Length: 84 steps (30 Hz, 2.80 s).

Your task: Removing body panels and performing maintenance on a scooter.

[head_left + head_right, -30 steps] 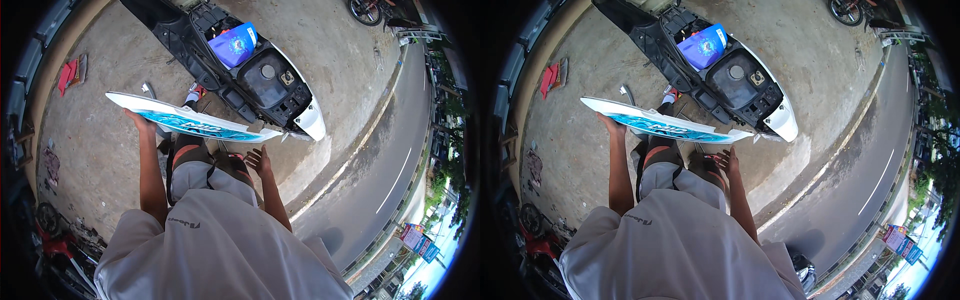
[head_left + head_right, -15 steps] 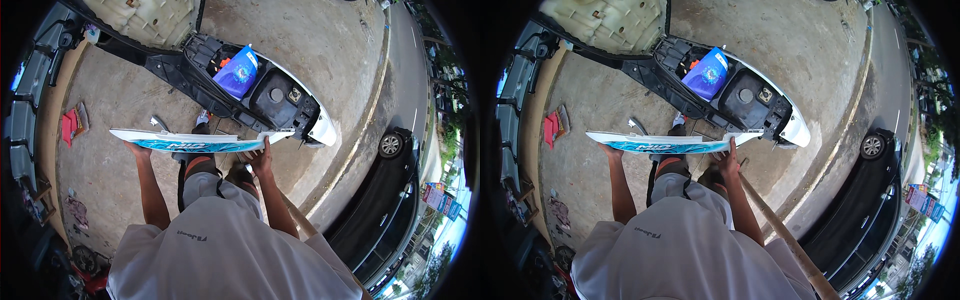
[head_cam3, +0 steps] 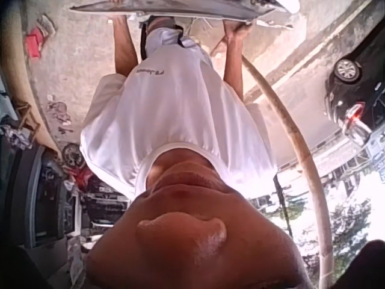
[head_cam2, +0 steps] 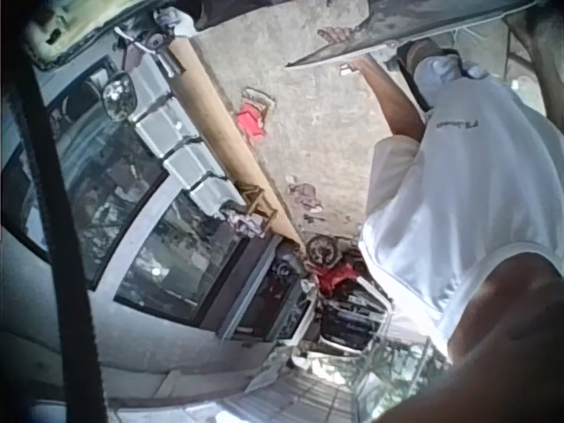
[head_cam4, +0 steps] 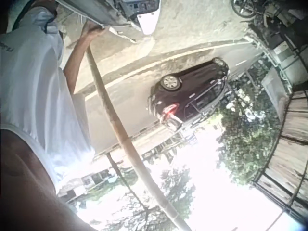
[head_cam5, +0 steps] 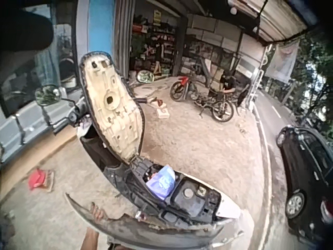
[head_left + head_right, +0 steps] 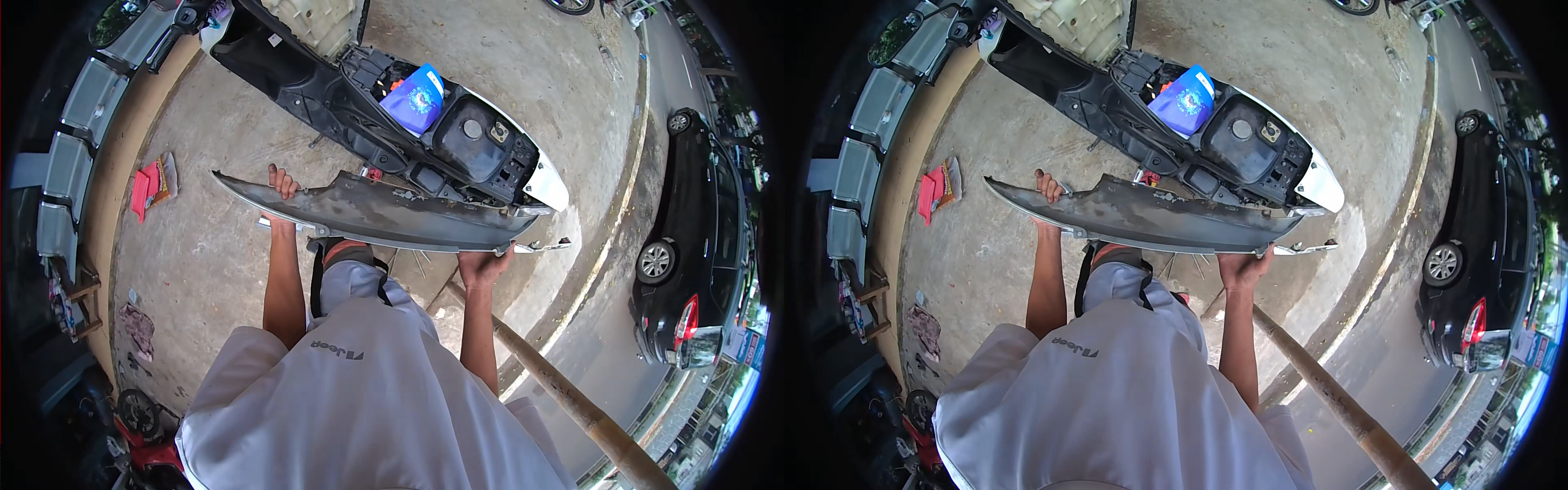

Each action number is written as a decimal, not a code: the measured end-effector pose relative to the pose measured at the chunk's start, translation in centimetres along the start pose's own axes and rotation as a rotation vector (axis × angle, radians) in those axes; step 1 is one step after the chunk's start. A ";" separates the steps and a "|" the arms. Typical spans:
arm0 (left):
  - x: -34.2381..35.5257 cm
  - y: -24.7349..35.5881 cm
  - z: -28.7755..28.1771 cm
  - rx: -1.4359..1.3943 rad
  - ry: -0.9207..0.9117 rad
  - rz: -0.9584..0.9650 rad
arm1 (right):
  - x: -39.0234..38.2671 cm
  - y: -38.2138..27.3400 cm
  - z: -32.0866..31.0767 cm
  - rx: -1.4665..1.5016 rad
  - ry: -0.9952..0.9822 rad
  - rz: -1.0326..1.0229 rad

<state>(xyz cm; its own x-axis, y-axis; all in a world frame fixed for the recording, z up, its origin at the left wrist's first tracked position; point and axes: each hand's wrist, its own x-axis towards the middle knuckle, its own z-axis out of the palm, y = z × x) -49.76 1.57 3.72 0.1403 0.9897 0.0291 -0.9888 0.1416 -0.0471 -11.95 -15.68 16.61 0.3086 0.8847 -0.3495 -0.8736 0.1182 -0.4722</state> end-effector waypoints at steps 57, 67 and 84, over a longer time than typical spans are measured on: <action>-53.2 17.6 -8.2 1.133 1.436 -0.159 | 4.4 -18.1 24.4 0.496 0.026 -0.114; -51.7 18.8 -7.6 1.171 1.366 -0.082 | 6.1 -14.5 27.0 0.341 -0.036 -0.346; -51.7 15.7 -6.5 1.295 1.246 -0.147 | 7.4 -7.2 25.1 0.148 0.016 -0.233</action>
<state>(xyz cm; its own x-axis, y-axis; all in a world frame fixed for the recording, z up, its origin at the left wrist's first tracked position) -72.17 -47.21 -5.01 -0.4308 0.4917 -0.7567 -0.2882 0.7197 0.6317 -12.79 1.34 37.75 0.5124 0.8189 -0.2586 -0.8234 0.3830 -0.4187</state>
